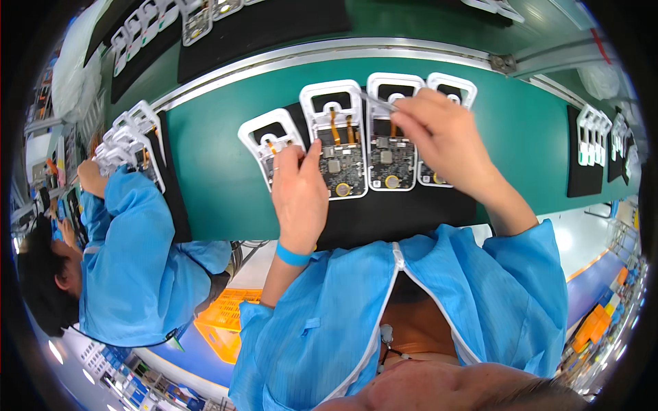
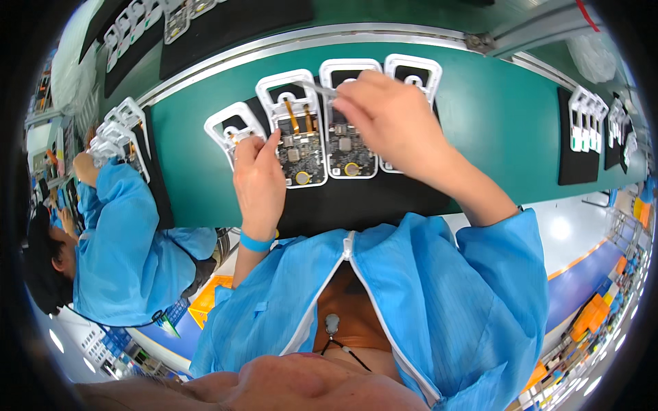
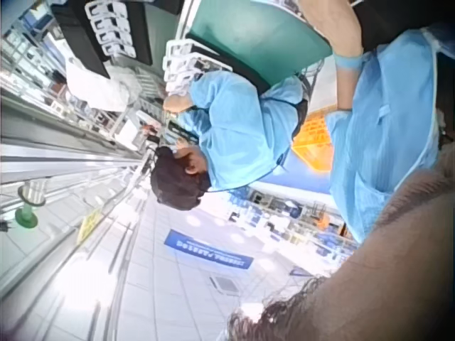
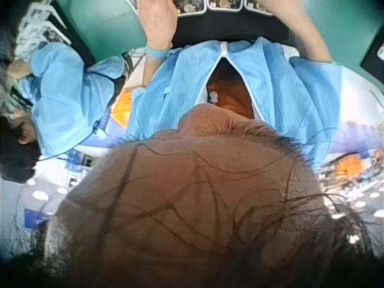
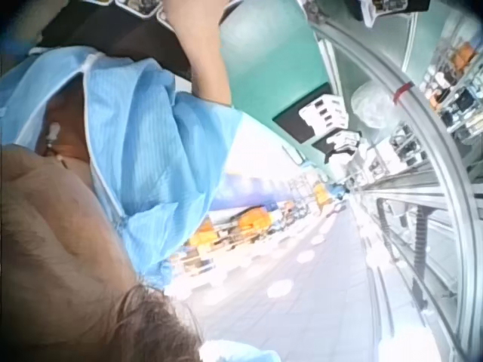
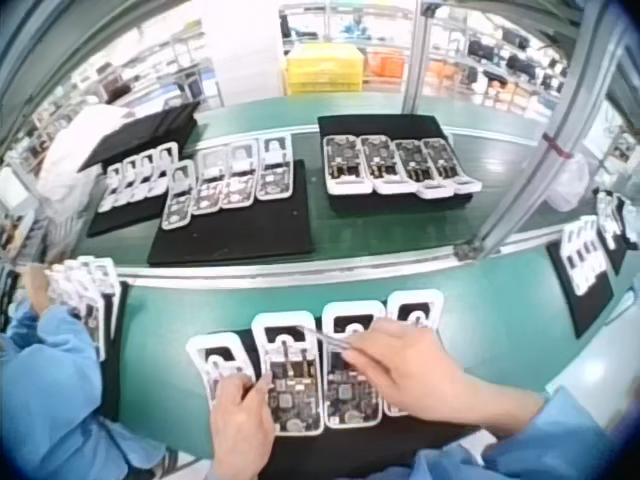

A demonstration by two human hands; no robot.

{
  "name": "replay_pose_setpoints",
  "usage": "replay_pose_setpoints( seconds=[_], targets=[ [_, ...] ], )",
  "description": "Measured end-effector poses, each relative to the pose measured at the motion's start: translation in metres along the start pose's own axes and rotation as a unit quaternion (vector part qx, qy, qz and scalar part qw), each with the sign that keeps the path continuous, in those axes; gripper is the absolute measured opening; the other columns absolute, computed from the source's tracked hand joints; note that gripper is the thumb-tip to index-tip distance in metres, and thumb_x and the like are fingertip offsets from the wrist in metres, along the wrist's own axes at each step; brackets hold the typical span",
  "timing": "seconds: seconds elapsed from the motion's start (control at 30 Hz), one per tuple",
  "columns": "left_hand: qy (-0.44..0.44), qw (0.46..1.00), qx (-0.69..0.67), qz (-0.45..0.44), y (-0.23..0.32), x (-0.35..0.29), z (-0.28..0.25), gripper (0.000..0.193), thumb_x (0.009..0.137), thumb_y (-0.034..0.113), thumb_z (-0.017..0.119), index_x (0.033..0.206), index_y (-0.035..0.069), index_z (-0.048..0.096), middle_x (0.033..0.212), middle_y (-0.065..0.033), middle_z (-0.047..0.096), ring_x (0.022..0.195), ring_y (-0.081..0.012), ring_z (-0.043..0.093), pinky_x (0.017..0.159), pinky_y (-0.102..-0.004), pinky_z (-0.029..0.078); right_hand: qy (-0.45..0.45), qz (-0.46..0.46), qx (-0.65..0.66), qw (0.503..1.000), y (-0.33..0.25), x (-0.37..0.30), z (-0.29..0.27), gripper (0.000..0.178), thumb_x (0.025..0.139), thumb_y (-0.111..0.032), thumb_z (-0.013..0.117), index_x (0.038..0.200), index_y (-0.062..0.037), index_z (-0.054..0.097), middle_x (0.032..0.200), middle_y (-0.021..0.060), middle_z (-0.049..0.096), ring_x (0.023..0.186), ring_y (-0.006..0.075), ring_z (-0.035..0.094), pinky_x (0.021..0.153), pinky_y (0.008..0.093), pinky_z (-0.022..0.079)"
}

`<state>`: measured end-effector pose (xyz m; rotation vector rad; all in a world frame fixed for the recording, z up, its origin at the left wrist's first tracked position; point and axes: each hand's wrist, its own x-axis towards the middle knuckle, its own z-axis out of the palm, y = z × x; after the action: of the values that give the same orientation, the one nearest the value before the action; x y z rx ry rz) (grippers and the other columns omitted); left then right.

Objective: Assemble internal circuit components and connectors inside small electronic device housings at an assembly line workstation.

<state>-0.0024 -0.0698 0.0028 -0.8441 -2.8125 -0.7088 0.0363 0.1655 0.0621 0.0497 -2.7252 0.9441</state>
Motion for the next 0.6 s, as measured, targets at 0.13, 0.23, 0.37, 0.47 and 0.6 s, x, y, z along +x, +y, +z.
replay_pose_setpoints(
  seconds=[0.13,0.23,0.37,0.47,0.6],
  targets=[
    [0.012,0.998,-0.057,-0.003,0.009,0.003,-0.017,0.031,0.087,-0.005,0.061,0.115,0.003,0.070,0.101,-0.0131,0.061,0.086,-0.0298,0.063,0.073,-0.0385,0.051,0.057,0.093,0.227,0.968,0.033,-0.014,-0.029,0.014,0.093,-0.012,0.067,0.103,-0.0026,0.072,0.079,0.0042,0.061,0.075,0.0146,0.061,0.064,0.0303,0.048],
    [0.003,0.993,-0.111,0.026,0.035,0.011,-0.024,0.026,0.086,-0.005,0.065,0.110,0.001,0.071,0.097,-0.0130,0.062,0.085,-0.0289,0.062,0.072,-0.0383,0.051,0.092,0.138,0.336,0.927,0.035,-0.026,-0.034,0.017,0.095,-0.012,0.067,0.106,0.0001,0.072,0.083,0.0016,0.063,0.077,0.0096,0.059,0.065,0.0258,0.048],
    [-0.041,0.976,-0.157,0.143,0.066,0.022,0.001,0.028,0.079,-0.006,0.067,0.107,-0.001,0.069,0.087,-0.0110,0.056,0.080,-0.0289,0.057,0.070,-0.0394,0.048,0.061,0.190,0.397,0.896,0.037,-0.032,-0.028,0.014,0.093,-0.007,0.066,0.103,0.0036,0.068,0.091,0.0058,0.069,0.075,0.0100,0.065,0.068,0.0249,0.053],
    [-0.064,0.977,-0.125,0.159,0.079,0.025,0.018,0.034,0.078,-0.007,0.066,0.110,0.001,0.070,0.086,-0.0110,0.055,0.080,-0.0289,0.056,0.071,-0.0399,0.048,0.081,0.125,0.331,0.932,0.041,-0.032,-0.019,0.010,0.091,-0.005,0.067,0.099,0.0019,0.068,0.089,0.0063,0.070,0.077,0.0127,0.068,0.068,0.0263,0.054],
    [-0.075,0.978,-0.099,0.170,0.083,0.025,0.023,0.040,0.074,-0.008,0.065,0.113,0.002,0.069,0.085,-0.0103,0.052,0.081,-0.0278,0.055,0.071,-0.0399,0.048,0.079,-0.047,0.146,0.985,0.051,-0.028,-0.006,0.007,0.088,-0.001,0.068,0.095,0.0012,0.069,0.090,0.0074,0.071,0.078,0.0183,0.068,0.067,0.0290,0.054]
  ],
)
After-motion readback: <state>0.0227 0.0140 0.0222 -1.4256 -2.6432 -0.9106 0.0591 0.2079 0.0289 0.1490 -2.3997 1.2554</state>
